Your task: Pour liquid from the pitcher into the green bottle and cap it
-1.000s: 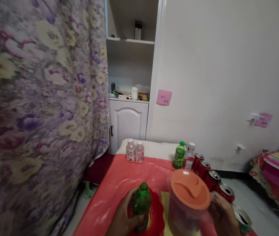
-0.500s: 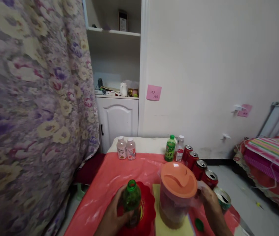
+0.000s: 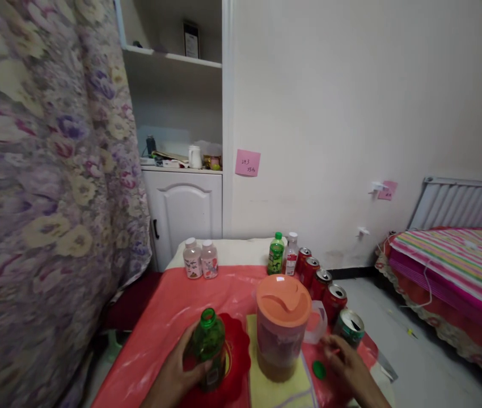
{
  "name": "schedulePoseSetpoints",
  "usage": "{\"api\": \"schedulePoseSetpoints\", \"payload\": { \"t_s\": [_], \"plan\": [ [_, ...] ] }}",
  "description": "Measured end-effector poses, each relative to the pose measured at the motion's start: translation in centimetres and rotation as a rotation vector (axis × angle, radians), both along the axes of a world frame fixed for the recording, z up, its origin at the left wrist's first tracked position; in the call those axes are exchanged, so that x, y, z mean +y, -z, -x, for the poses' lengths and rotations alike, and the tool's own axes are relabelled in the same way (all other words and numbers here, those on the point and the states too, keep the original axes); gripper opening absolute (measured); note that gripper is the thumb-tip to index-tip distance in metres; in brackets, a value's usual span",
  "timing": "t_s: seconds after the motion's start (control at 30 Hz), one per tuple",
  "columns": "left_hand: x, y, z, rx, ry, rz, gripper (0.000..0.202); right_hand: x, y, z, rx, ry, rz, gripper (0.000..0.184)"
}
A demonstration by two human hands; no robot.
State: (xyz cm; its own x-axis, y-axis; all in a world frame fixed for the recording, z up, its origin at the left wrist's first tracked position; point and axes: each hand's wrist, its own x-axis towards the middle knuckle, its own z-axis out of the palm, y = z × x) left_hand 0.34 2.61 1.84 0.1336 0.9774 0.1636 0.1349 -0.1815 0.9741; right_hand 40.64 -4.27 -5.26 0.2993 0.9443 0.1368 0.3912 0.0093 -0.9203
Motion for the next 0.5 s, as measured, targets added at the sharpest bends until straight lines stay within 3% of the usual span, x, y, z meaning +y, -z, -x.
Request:
{"api": "schedulePoseSetpoints", "payload": {
  "t_s": [0.13,0.23,0.37,0.5],
  "plan": [
    [0.0,0.1,-0.2,-0.015,0.012,0.001,0.084,-0.5,3.3,-0.2,-0.145,-0.066,0.084,0.047],
    [-0.1,0.1,-0.4,-0.041,0.038,-0.016,0.089,-0.3,4.5,-0.1,-0.289,-0.094,0.170,0.056],
    [-0.2,0.3,-0.4,-0.045,0.124,-0.020,0.085,-0.1,4.4,-0.1,-0.384,-0.139,0.170,0.039],
    [-0.6,0.4,-0.3,-0.044,0.144,-0.031,0.079,-0.9,3.2,0.8,-0.300,-0.046,0.044,0.027]
  ]
}}
